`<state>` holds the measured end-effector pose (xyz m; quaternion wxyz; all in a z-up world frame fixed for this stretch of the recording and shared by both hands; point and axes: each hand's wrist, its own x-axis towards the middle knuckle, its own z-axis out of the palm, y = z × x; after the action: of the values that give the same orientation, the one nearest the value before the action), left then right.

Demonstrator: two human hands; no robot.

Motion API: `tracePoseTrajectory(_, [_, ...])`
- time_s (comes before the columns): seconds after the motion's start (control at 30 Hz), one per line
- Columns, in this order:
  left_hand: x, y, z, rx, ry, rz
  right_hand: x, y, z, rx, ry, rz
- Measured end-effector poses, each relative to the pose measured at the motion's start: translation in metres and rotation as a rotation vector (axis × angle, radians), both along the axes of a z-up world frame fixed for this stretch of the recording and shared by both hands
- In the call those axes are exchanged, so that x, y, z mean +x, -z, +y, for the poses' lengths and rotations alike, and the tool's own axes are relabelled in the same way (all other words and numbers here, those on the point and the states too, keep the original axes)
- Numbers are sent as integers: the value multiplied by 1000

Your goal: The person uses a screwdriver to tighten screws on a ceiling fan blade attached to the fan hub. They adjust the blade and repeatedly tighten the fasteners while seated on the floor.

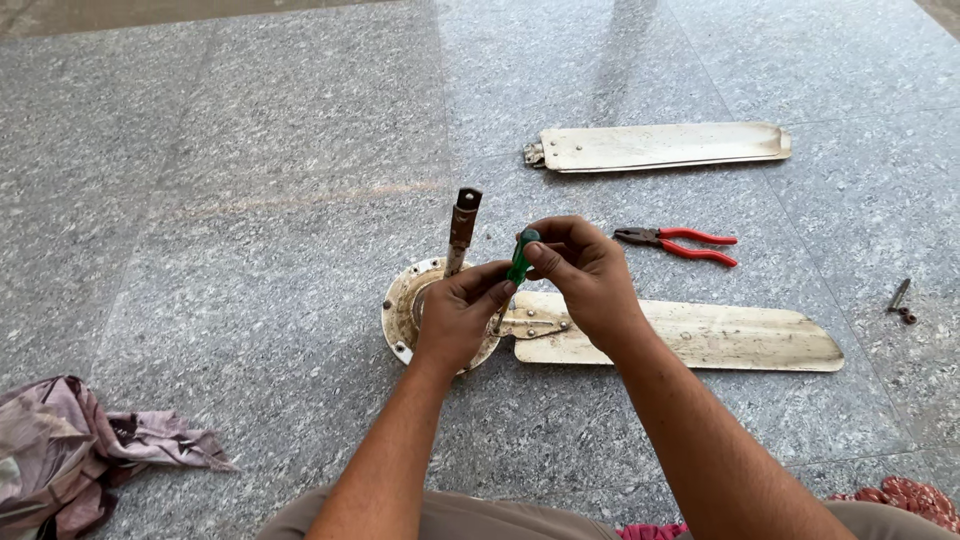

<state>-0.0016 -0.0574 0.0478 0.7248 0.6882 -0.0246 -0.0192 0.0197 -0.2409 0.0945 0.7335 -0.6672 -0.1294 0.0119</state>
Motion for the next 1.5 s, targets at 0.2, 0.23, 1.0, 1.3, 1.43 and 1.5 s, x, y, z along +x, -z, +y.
tracePoseTrajectory(0.2, [2,5,4,-30,0,-26,0,0,1,-66,-5,41])
tracePoseTrajectory(0.23, [2,6,4,-35,-6,-29,-1,0,2,-82,-6,17])
tracePoseTrajectory(1.0, [31,19,21,-49,60,72,3,-6,13,-168,66,28])
tracePoseTrajectory(1.3, [34,20,25,-37,62,105,8,-7,14,-122,-16,-24])
tracePoseTrajectory(1.43, [31,15,25,8,57,94,7,-8,14,-160,-8,-9])
tracePoseTrajectory(1.5, [30,13,25,-22,66,92,6,-9,15,-224,22,28])
